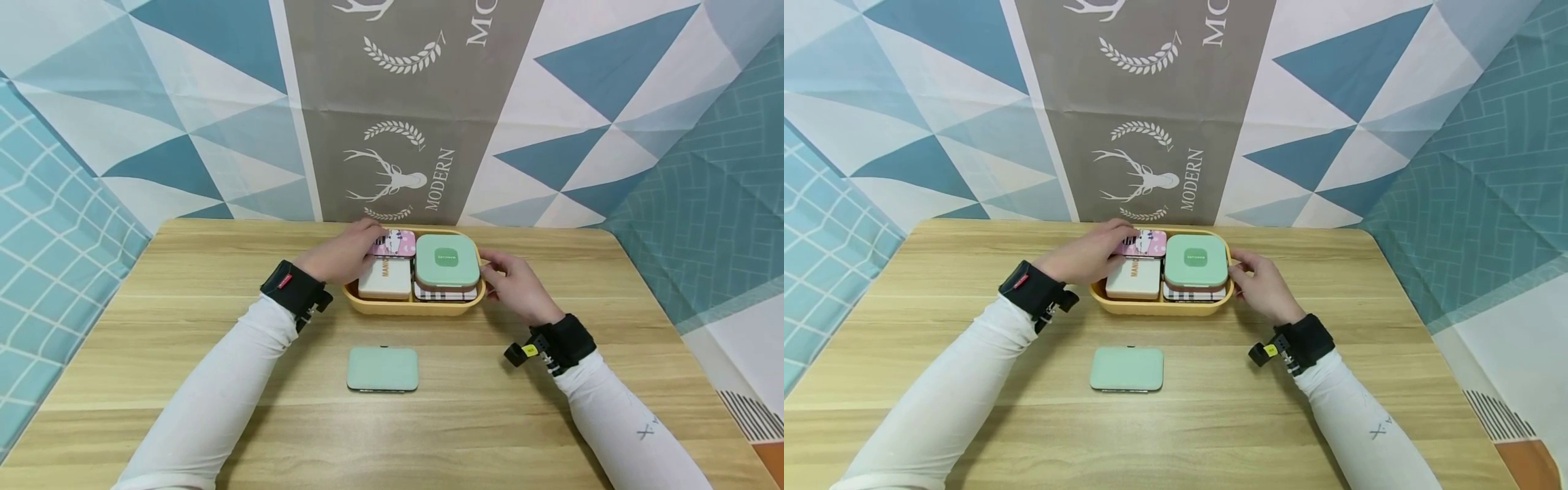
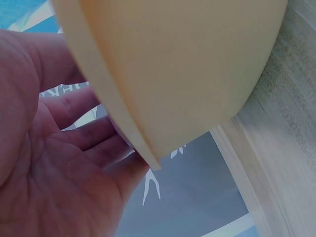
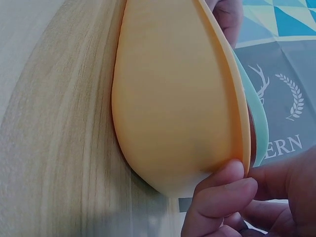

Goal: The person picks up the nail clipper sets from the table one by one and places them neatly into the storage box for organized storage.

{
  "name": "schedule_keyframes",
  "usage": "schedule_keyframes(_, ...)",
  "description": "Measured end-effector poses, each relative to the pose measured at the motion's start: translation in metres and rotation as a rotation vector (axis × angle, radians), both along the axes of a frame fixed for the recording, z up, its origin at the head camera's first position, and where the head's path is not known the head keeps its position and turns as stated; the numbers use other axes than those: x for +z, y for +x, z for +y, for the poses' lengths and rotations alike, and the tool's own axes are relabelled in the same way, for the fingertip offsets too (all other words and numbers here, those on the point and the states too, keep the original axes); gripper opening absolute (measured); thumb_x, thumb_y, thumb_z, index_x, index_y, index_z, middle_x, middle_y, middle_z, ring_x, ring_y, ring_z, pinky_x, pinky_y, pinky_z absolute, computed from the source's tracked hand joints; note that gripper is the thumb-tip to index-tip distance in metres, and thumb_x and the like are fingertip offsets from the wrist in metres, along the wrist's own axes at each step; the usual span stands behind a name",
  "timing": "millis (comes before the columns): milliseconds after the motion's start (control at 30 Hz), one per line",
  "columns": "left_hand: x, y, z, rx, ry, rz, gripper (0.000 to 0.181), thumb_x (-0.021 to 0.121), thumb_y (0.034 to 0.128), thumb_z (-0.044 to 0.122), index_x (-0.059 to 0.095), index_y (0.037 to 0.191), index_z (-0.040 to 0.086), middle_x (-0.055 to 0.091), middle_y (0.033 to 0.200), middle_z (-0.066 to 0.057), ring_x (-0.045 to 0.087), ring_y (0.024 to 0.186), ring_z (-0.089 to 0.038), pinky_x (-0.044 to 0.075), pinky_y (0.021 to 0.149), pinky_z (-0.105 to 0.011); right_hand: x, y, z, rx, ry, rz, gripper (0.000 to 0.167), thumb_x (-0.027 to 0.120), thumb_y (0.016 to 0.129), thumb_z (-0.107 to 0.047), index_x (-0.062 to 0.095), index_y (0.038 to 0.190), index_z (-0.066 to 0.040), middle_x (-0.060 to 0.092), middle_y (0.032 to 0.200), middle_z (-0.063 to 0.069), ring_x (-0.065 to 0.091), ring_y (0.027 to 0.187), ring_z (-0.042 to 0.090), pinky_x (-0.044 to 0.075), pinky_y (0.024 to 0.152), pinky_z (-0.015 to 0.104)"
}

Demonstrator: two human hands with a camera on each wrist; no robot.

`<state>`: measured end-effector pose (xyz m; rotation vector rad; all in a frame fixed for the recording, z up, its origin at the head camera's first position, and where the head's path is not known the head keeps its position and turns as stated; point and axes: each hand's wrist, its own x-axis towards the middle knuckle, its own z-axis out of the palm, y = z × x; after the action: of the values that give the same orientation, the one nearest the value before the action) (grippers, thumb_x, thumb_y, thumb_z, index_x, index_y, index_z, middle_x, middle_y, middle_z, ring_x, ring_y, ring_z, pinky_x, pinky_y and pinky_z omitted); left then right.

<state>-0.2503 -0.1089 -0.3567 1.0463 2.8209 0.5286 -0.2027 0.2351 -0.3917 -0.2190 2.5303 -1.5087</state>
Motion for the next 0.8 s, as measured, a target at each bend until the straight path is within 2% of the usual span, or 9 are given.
schedule_keyframes(200, -0.0011, -0.0001, -0.0007, 0.002, 0.004, -0.033, 0.049, 0.053, 0.1073, 0.003, 0.044, 0.155, -0.007, 0.044, 0.155, -0.022, 0.043, 0.145, -0.033, 0.034, 0.122, -0.043, 0.0013, 0.0004, 0.0005, 0.006, -0.016, -0.02, 0.047, 0.047, 0.115, -0.017, 0.045, 0.161, -0.006, 0.056, 0.11, 0.022, 0.062, 0.086, 0.034, 0.054, 0.067, 0.034)
schedule_keyframes(533, -0.0035, 0.003, -0.0021, 0.005, 0.041, -0.033, 0.051, 0.052, 0.1072, 0.003, 0.042, 0.156, -0.008, 0.043, 0.155, -0.022, 0.043, 0.144, -0.033, 0.035, 0.122, -0.043, 0.0012, 0.0014, 0.0007, 0.015, -0.045, -0.037, 0.048, 0.046, 0.115, -0.016, 0.044, 0.161, -0.005, 0.056, 0.111, 0.022, 0.061, 0.087, 0.038, 0.053, 0.067, 0.034)
schedule_keyframes(800, -0.006, 0.0048, -0.0079, 0.019, 0.09, 0.019, 0.056, 0.055, 0.1059, 0.006, 0.039, 0.158, -0.008, 0.04, 0.157, -0.024, 0.047, 0.138, -0.032, 0.04, 0.118, -0.044, 0.0003, 0.0011, 0.001, 0.022, -0.05, -0.027, 0.048, 0.046, 0.115, -0.015, 0.043, 0.161, -0.005, 0.056, 0.111, 0.022, 0.059, 0.085, 0.034, 0.052, 0.066, 0.034)
